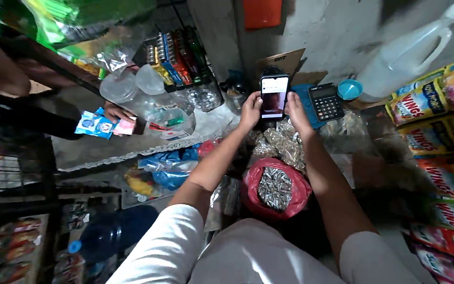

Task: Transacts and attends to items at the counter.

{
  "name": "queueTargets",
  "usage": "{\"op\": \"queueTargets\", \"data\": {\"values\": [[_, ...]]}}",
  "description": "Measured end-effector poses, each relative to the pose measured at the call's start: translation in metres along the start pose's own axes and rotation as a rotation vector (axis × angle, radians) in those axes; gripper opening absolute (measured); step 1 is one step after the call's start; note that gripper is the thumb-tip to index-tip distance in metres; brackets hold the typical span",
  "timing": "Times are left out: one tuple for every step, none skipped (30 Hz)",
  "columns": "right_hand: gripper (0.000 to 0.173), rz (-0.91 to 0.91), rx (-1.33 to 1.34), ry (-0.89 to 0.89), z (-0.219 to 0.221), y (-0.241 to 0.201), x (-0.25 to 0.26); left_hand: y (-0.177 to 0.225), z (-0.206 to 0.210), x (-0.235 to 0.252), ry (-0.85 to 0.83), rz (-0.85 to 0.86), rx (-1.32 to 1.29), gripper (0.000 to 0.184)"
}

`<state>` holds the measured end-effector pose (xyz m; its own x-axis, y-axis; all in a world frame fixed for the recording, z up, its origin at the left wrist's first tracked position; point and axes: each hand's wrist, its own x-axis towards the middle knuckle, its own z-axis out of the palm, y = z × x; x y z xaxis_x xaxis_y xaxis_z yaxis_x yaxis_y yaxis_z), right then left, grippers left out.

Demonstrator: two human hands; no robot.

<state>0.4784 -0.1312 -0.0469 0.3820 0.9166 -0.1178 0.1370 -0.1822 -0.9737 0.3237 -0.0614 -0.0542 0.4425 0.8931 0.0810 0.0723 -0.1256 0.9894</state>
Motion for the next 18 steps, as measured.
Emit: {"op": "queueTargets", "data": {"values": [[0.061,0.006,0.024,-0.004,0.001,0.001,0.006,0.001,0.000,0.003,0.006,0.002,0.009,0.034],[0.065,0.009,0.049,-0.010,0.003,0.003,0.011,0.001,0.000,0.006,0.012,-0.002,0.015,0.035],[0.068,0.009,0.064,-0.010,0.005,0.003,0.015,0.001,-0.001,0.009,0.018,-0.012,0.018,0.036],[0.070,0.008,0.073,-0.012,0.007,0.003,0.020,0.001,-0.001,0.013,0.031,-0.016,0.020,0.036],[0.071,0.007,0.077,-0.010,0.008,0.002,0.024,0.002,-0.001,0.017,0.043,-0.018,0.020,0.036],[0.071,0.010,0.081,-0.011,0.008,0.000,0.028,0.002,-0.001,0.019,0.054,-0.020,0.015,0.036],[0.071,0.012,0.083,-0.011,0.009,-0.001,0.031,0.003,0.000,0.021,0.064,-0.023,0.013,0.036],[0.072,0.013,0.080,-0.010,0.009,-0.001,0.033,0.004,0.001,0.022,0.069,-0.028,0.012,0.036],[0.073,0.010,0.081,-0.013,0.008,-0.001,0.034,0.004,0.002,0.022,0.069,-0.031,0.013,0.036],[0.072,0.008,0.084,-0.018,0.008,0.000,0.033,0.004,0.002,0.022,0.070,-0.032,0.014,0.036],[0.071,-0.001,0.085,-0.020,0.007,0.001,0.032,0.004,0.003,0.021,0.074,-0.034,0.014,0.036],[0.070,-0.011,0.082,-0.020,0.007,0.002,0.030,0.003,0.004,0.021,0.080,-0.034,0.009,0.036],[0.069,-0.020,0.076,-0.019,0.007,0.003,0.028,0.003,0.004,0.020,0.089,-0.031,0.004,0.036],[0.068,-0.033,0.068,-0.021,0.008,0.003,0.026,0.003,0.004,0.019,0.097,-0.029,0.005,0.036],[0.067,-0.045,0.059,-0.028,0.008,0.002,0.023,0.003,0.005,0.017,0.106,-0.026,0.004,0.037],[0.066,-0.053,0.048,-0.033,0.008,0.002,0.020,0.003,0.005,0.016,0.118,-0.024,0.003,0.037],[0.066,-0.055,0.036,-0.038,0.009,0.001,0.017,0.002,0.006,0.015,0.130,-0.023,-0.004,0.037],[0.065,-0.048,0.029,-0.041,0.010,0.000,0.014,0.002,0.007,0.015,0.142,-0.019,-0.009,0.037]]}}
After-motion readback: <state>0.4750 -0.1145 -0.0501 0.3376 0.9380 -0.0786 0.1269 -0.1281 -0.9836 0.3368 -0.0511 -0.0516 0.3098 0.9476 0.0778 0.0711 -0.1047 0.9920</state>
